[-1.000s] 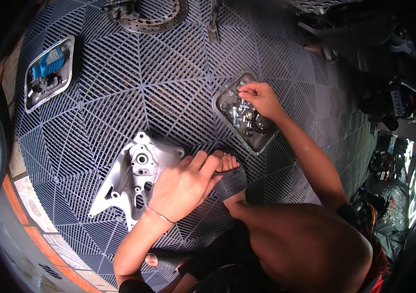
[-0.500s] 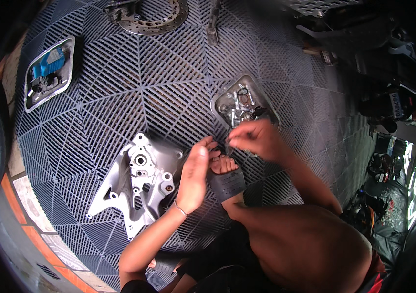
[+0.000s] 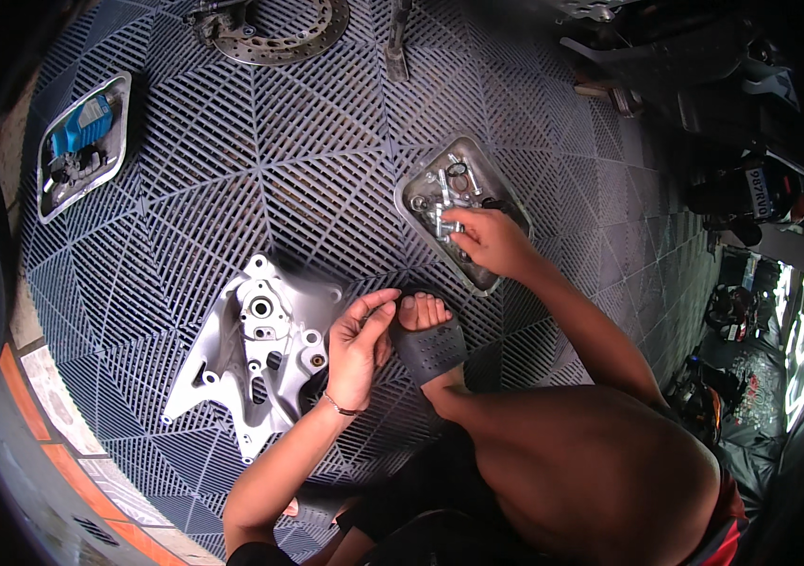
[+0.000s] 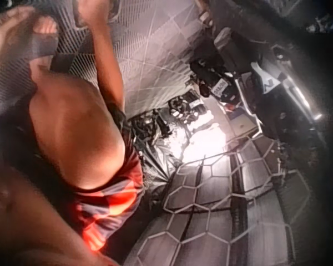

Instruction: The person assembles a motorcycle swingarm by inserting bearings, seals, and fasteners into the silver aluminum component. They handle small parts from a tray, fit them into the swingarm, and tighten bolts by hand.

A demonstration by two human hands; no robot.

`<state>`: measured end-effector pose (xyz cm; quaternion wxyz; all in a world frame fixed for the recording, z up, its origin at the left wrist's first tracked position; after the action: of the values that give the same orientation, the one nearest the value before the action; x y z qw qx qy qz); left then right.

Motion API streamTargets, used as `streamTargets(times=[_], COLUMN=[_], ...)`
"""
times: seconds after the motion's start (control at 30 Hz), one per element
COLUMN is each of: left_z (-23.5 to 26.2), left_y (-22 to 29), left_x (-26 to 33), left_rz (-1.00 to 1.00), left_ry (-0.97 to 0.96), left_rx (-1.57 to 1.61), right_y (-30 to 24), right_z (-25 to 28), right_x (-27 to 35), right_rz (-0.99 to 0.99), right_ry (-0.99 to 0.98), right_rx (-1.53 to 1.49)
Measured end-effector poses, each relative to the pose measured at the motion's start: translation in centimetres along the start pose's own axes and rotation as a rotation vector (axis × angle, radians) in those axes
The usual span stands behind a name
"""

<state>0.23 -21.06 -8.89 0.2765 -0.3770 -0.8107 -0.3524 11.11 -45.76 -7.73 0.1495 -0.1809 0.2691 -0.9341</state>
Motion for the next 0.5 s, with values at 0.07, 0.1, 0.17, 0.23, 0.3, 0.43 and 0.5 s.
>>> streamTargets(times=[0.07,0.1,0.17,0.23,0.3,0.43,0.5], left_z=[-0.2,-0.1,0.1,0.1,-0.1,-0.4,-0.6], left_y=[0.5,0.8,1.3,1.5,1.5,0.7,0.3], left_x=[0.0,0.1,0.3,0.3,0.5,1.0,1.0], left_rz=[0.002,0.001,-0.026,-0.051,-0.052,-0.048,-0.037], left_ry=[0.0,0.006,-0.006,-0.037,-0.036,-0.097,-0.129], left_rx=[-0.018,-0.03,-0.034,-0.02,-0.081,-0.152,-0.168], right_y=[0.1,0.3,0.8,2.2,3.1,3.0,2.6], right_z=[-0.7,-0.9,-1.1,-0.7,-0.2,1.3,1.6], right_x=[0.6,0.8,1.4,2.0,2.3,2.0,2.3], right_rz=[0.198,0.186,0.16,0.109,-0.015,-0.108,0.017], right_ry=[0.07,0.049,0.008,-0.024,-0.031,0.08,0.128], right_rx=[0.119,0.122,0.13,0.11,0.102,0.156,0.175])
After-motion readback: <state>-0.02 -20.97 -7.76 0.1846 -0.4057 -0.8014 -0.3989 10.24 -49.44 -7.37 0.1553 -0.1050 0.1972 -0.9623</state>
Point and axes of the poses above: each hand's wrist, its own x-axis away from the middle knuckle, its own z-axis out of the back of the hand, y = z × x, the point moved 6 cm from there along -x, towards the middle knuckle, and after that the axes turned 5 degrees about z, right-handed, at the moved point
